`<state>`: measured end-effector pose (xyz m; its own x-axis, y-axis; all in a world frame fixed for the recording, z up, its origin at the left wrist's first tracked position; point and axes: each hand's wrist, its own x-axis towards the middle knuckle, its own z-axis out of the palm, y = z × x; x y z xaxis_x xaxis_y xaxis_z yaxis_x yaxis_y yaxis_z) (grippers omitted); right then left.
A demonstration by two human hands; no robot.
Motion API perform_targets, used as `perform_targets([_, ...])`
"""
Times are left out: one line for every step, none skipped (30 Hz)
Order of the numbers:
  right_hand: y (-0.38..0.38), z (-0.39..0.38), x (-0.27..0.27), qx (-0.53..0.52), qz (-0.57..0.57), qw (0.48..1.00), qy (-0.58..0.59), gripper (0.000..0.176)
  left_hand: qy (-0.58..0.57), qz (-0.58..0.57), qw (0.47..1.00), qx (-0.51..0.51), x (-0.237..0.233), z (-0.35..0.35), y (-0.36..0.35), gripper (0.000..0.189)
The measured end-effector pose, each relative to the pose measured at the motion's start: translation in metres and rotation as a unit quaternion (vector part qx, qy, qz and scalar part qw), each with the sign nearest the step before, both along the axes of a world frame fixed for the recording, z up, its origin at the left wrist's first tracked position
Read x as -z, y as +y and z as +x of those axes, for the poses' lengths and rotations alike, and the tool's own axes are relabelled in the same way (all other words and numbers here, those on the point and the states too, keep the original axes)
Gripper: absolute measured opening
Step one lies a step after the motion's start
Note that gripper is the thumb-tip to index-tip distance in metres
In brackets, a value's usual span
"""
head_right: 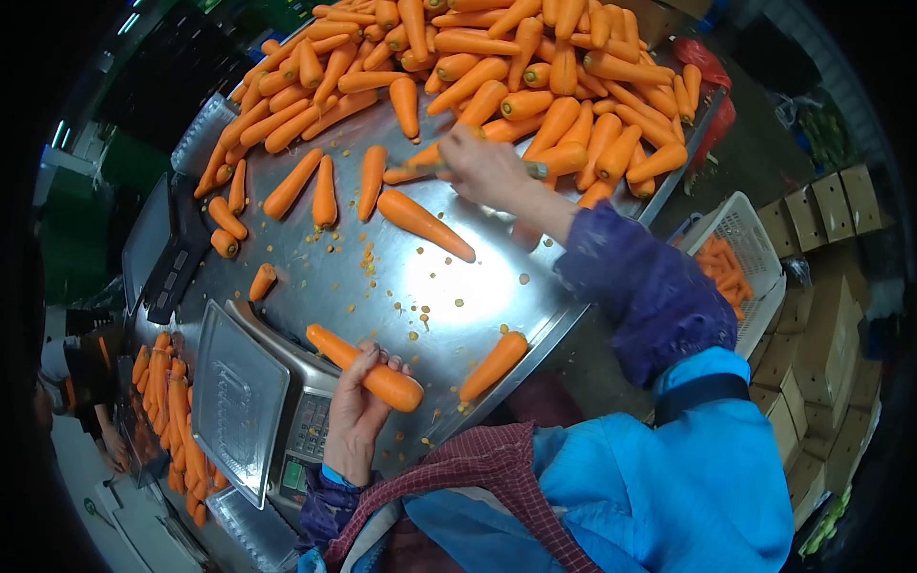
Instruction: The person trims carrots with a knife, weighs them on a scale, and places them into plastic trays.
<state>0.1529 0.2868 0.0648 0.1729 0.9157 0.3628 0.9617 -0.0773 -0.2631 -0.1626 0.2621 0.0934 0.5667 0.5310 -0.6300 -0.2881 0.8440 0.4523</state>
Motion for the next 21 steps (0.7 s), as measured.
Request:
perform_targets([-0.005, -0.003, -0.011, -0.004, -0.001, 1.000, -0.001, 0.028, -0.001, -0.001, 1.000, -0.004, 0.001, -0.002, 0.000, 0.012])
perform_targets([-0.009, -0.004, -0.020, 0.015, 0.063, 0.992, 0.104, 0.033, -0.001, 0.004, 1.000, 0.000, 0.003, -0.003, 0.002, 0.015])
perform_targets([-0.012, -0.009, -0.032, 0.033, 0.125, 0.969, 0.209, 0.038, -0.001, 0.010, 1.000, 0.004, 0.004, -0.004, 0.003, 0.019])
perform_targets([-0.019, -0.024, -0.049, 0.067, 0.088, 0.894, 0.434, 0.045, -0.003, 0.011, 1.000, -0.001, 0.001, -0.002, 0.004, 0.019])
perform_targets([-0.025, -0.038, -0.054, 0.061, 0.086, 0.895, 0.433, 0.045, 0.011, 0.045, 0.999, 0.010, -0.004, 0.002, 0.004, 0.024])
perform_targets([-0.030, -0.051, -0.058, 0.079, 0.064, 0.803, 0.588, 0.043, 0.025, 0.078, 0.996, 0.019, -0.008, 0.007, 0.003, 0.030])
perform_targets([-0.035, -0.065, -0.059, 0.095, 0.036, 0.684, 0.723, 0.041, 0.026, 0.077, 0.997, 0.010, -0.010, 0.012, 0.003, 0.030])
perform_targets([-0.040, -0.082, -0.057, 0.082, 0.024, 0.632, 0.770, 0.039, 0.015, 0.127, 0.992, -0.017, -0.011, 0.017, 0.002, 0.036])
perform_targets([-0.046, -0.098, -0.054, 0.072, 0.011, 0.575, 0.815, 0.038, 0.007, 0.176, 0.984, -0.042, -0.013, 0.020, 0.002, 0.041])
perform_targets([-0.054, -0.112, -0.056, 0.079, -0.030, 0.548, 0.832, 0.038, 0.013, 0.173, 0.984, -0.049, -0.016, 0.021, 0.001, 0.041])
perform_targets([-0.059, -0.132, -0.062, 0.095, -0.010, 0.533, 0.841, 0.040, -0.014, 0.192, 0.979, -0.062, -0.022, 0.022, 0.001, 0.040])
perform_targets([-0.063, -0.145, -0.071, 0.122, -0.018, 0.507, 0.853, 0.043, -0.041, 0.212, 0.974, -0.074, -0.027, 0.021, 0.002, 0.040])
perform_targets([-0.067, -0.155, -0.077, 0.149, -0.023, 0.481, 0.864, 0.045, -0.035, 0.211, 0.974, -0.078, -0.031, 0.019, 0.004, 0.040])
perform_targets([-0.072, -0.158, -0.078, 0.147, -0.028, 0.479, 0.865, 0.045, -0.039, 0.230, 0.969, -0.085, -0.035, 0.017, 0.005, 0.040])
perform_targets([-0.080, -0.156, -0.079, 0.096, -0.076, 0.499, 0.858, 0.045, -0.044, 0.249, 0.963, -0.090, -0.036, 0.015, 0.006, 0.041])
perform_targets([-0.087, -0.155, -0.079, 0.044, -0.121, 0.517, 0.846, 0.046, -0.056, 0.262, 0.960, -0.079, -0.036, 0.010, 0.008, 0.041])
perform_targets([-0.091, -0.157, -0.079, 0.043, -0.123, 0.517, 0.846, 0.046, -0.055, 0.263, 0.960, -0.080, -0.038, 0.009, 0.008, 0.041])
perform_targets([-0.096, -0.158, -0.078, 0.019, -0.147, 0.570, 0.808, 0.048, -0.065, 0.264, 0.959, -0.082, -0.042, 0.009, 0.007, 0.041])
perform_targets([-0.099, -0.158, -0.077, -0.005, -0.171, 0.621, 0.765, 0.050, -0.075, 0.266, 0.957, -0.082, -0.044, 0.009, 0.006, 0.041])
perform_targets([-0.101, -0.153, -0.076, -0.017, -0.218, 0.635, 0.741, 0.053, -0.077, 0.266, 0.957, -0.082, -0.044, 0.008, 0.007, 0.041])
perform_targets([-0.101, -0.150, -0.077, -0.016, -0.217, 0.636, 0.741, 0.053, -0.073, 0.275, 0.956, -0.074, -0.044, 0.006, 0.007, 0.042])
